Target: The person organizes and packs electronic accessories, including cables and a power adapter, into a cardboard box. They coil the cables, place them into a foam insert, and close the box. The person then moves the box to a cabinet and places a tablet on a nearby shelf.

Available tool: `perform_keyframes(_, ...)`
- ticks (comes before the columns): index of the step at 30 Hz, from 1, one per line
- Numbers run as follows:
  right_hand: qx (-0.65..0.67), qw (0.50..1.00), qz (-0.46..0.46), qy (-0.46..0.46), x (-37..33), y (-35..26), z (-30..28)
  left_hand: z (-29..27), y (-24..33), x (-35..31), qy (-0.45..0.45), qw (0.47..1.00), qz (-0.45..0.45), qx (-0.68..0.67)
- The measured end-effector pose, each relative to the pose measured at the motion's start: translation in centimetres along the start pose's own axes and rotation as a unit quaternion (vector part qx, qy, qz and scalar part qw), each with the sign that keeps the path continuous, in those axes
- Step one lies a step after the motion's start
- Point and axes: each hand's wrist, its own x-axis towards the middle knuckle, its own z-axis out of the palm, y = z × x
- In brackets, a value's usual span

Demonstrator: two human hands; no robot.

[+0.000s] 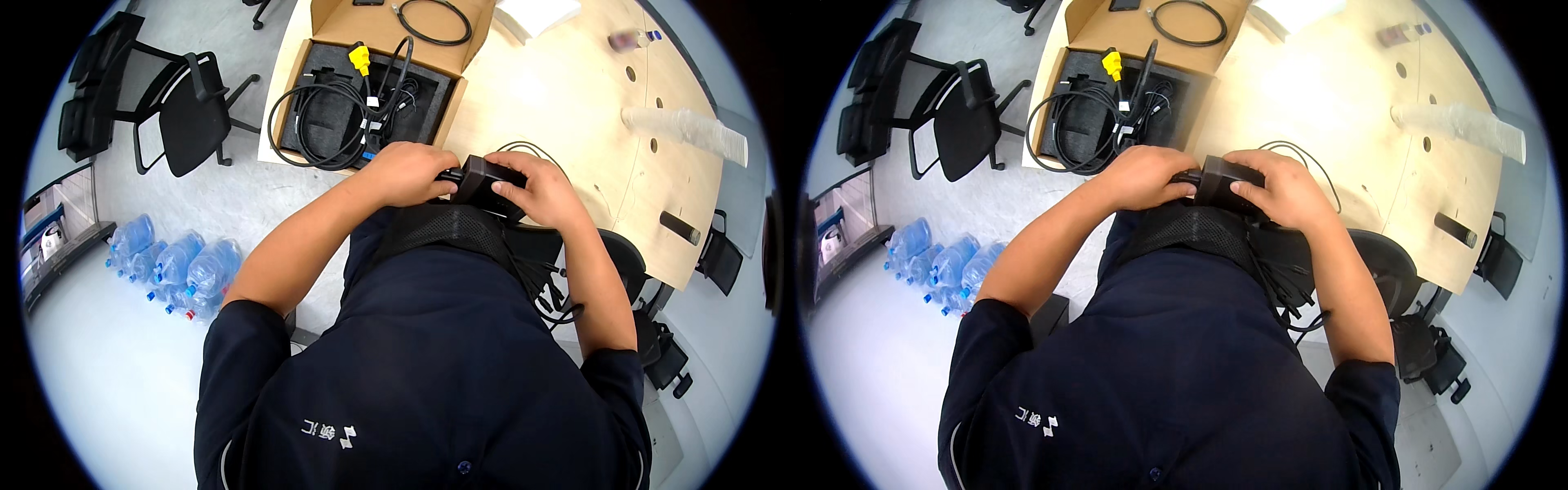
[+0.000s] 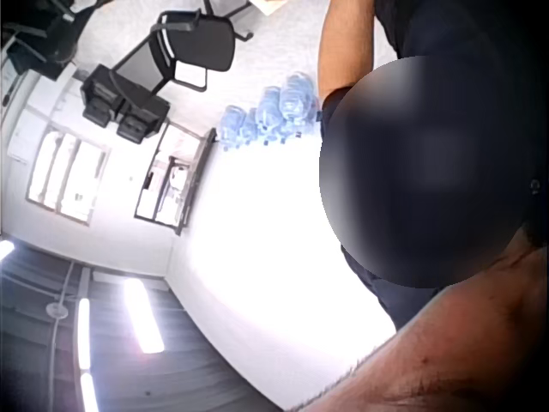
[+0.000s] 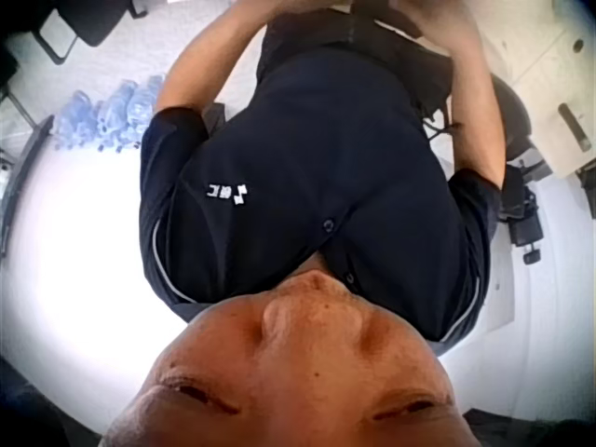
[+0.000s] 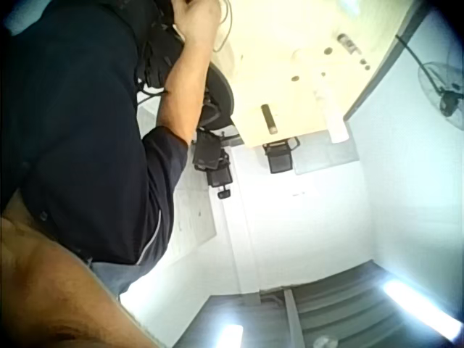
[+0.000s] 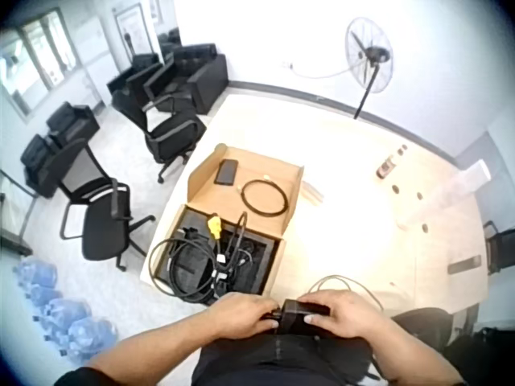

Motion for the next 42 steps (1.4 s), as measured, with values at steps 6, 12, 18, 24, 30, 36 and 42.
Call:
perform_keyframes(6, -0.13, 0.99, -0.044, -0.009, 0.2, 0.1, 1.6, -0.1, 1.2, 0.0, -0.01, 0.999, 0.001, 0.033)
perform_keyframes(12, -0.25, 0.967, -0.032, -0.044, 0.9, 1.7, 2.4, -1.9, 1.9, 0.9, -0.06, 0.993, 0.035, 0.095)
perform_keyframes(18, -0.209, 0.977, -0.046, 0.003, 0.7, 0.7, 2.0, -1.9, 1.0, 0.3, -0.044, 0.995, 0.059, 0.06)
perform_keyframes(24, -0.238, 0.969, -0.066, -0.024, 1.7, -0.2, 1.5, -3.3, -0.2, 0.9, -0.067, 0.994, 0.08, 0.036)
perform_keyframes(30, -0.243, 0.966, -0.088, -0.029, 2.2, -0.7, 1.4, -4.6, 1.0, 0.5, -0.082, 0.99, 0.072, 0.084)
perform_keyframes(36, -0.232, 0.964, -0.128, -0.003, 2.3, -0.7, 1.9, -6.0, 2.2, 0.4, -0.149, 0.979, 0.035, 0.132)
perform_keyframes(42, -0.216, 0.966, -0.141, 0.012, 2.2, -0.9, 1.8, -4.0, -0.4, -1.2, -0.039, 0.996, 0.071, 0.021)
